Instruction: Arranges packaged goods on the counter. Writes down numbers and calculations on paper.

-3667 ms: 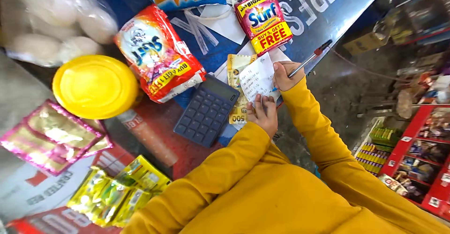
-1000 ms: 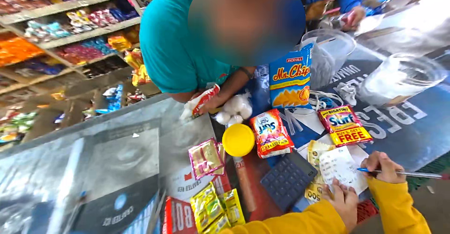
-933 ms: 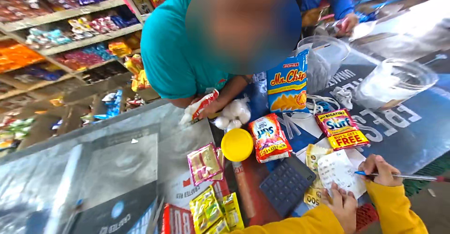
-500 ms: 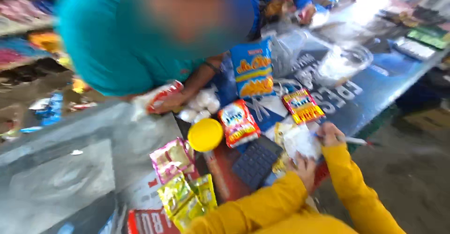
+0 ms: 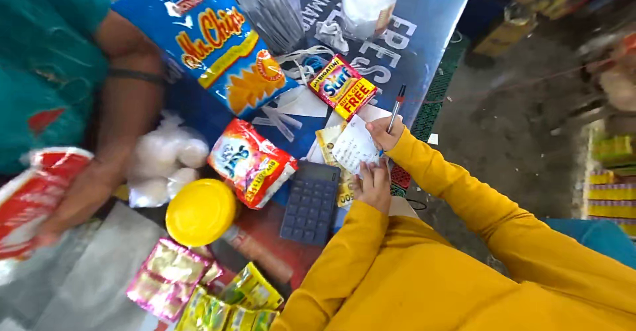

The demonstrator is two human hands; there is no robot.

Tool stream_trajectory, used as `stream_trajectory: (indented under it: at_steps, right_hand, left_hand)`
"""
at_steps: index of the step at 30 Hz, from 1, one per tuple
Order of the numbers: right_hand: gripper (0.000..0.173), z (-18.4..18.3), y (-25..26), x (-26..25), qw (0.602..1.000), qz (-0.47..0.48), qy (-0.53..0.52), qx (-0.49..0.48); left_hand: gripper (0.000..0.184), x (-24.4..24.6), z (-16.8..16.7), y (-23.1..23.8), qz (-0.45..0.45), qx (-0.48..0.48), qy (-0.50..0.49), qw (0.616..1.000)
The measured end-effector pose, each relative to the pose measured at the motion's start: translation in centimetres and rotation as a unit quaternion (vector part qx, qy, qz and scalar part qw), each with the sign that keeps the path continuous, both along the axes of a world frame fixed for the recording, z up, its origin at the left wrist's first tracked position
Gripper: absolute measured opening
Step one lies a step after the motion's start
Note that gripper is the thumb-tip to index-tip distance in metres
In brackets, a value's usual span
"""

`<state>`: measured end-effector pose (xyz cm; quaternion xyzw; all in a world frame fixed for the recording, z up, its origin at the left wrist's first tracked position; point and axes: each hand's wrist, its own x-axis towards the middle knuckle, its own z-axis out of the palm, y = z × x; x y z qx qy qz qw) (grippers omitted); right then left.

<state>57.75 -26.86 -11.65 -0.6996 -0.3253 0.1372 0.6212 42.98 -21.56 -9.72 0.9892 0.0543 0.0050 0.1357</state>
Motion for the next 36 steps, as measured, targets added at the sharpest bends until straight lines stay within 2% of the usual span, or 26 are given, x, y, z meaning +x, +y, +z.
stream_trajectory:
  at_steps: [3, 6, 9, 11, 15, 16, 18, 20, 22, 25, 27, 30, 32, 36]
  right_hand:
    - [0.039, 0.3, 0.1, -0.3, 0.999, -0.030, -0.040, -0.020]
    - [0.041, 0.7, -0.1, -0.1, 0.998, -0.005, -0.050, -0.026]
    - [0.040, 0.6, -0.2, 0.0, 0.997, 0.014, -0.067, -0.019]
    - [0.040, 0.3, -0.2, 0.1, 0.999, 0.009, -0.044, 0.014]
    - [0.035, 0.7, 0.0, 0.2, 0.995, -0.038, 0.076, 0.053]
    - [0.029, 0.4, -0.1, 0.6, 0.995, -0.024, 0.070, 0.072]
    - [0.019, -1.2, -0.2, 2.1, 0.989, 0.065, -0.020, 0.134]
    - [0.036, -1.5, -0.4, 3.0, 0.974, 0.148, -0.100, 0.142]
    - [0.044, -0.2, -0.6, 2.2, 0.978, 0.172, -0.070, 0.095]
    - [0.044, 0.9, -0.7, 1.1, 0.991, 0.127, 0.036, 0.037]
    - [0.044, 1.0, -0.4, 0.8, 0.994, 0.086, 0.053, 0.036]
    - [0.046, -0.4, -0.2, 0.1, 0.995, 0.058, 0.023, 0.074]
    - [0.048, -0.7, 0.0, 0.6, 0.994, 0.057, -0.011, 0.095]
    - [0.043, -0.2, -0.2, 0.5, 0.994, 0.047, -0.092, 0.030]
  left_hand:
    - [0.052, -0.1, 0.2, 0.2, -0.008, 0.010, 0.006, 1.000]
    - [0.054, -0.3, 0.3, 0.3, -0.020, 0.020, -0.005, 1.000]
    - [0.052, -0.5, -0.2, 0.4, -0.020, 0.043, -0.074, 0.996]
    - [0.052, -0.6, -0.2, 0.4, -0.021, 0.053, -0.084, 0.995]
    - [0.052, -0.5, -0.2, 0.4, -0.020, 0.062, -0.086, 0.994]
    - [0.052, -0.5, -0.3, 0.3, -0.020, 0.060, -0.085, 0.994]
    - [0.052, -0.6, -0.1, 0.3, -0.020, 0.057, -0.067, 0.996]
    - [0.051, -0.6, -0.1, 0.3, -0.012, 0.063, -0.069, 0.996]
    - [0.049, -0.6, 0.0, 0.3, -0.011, 0.078, -0.070, 0.994]
    - [0.046, -0.5, -0.2, 0.2, -0.004, 0.096, -0.093, 0.991]
    - [0.046, -0.4, -0.2, 0.3, -0.005, 0.086, -0.091, 0.992]
    - [0.047, -1.0, -0.4, 0.0, -0.009, 0.080, -0.065, 0.995]
    - [0.046, -0.4, -0.5, 0.2, -0.001, 0.092, -0.093, 0.991]
    - [0.046, -0.4, 0.0, 0.4, -0.006, 0.058, -0.068, 0.996]
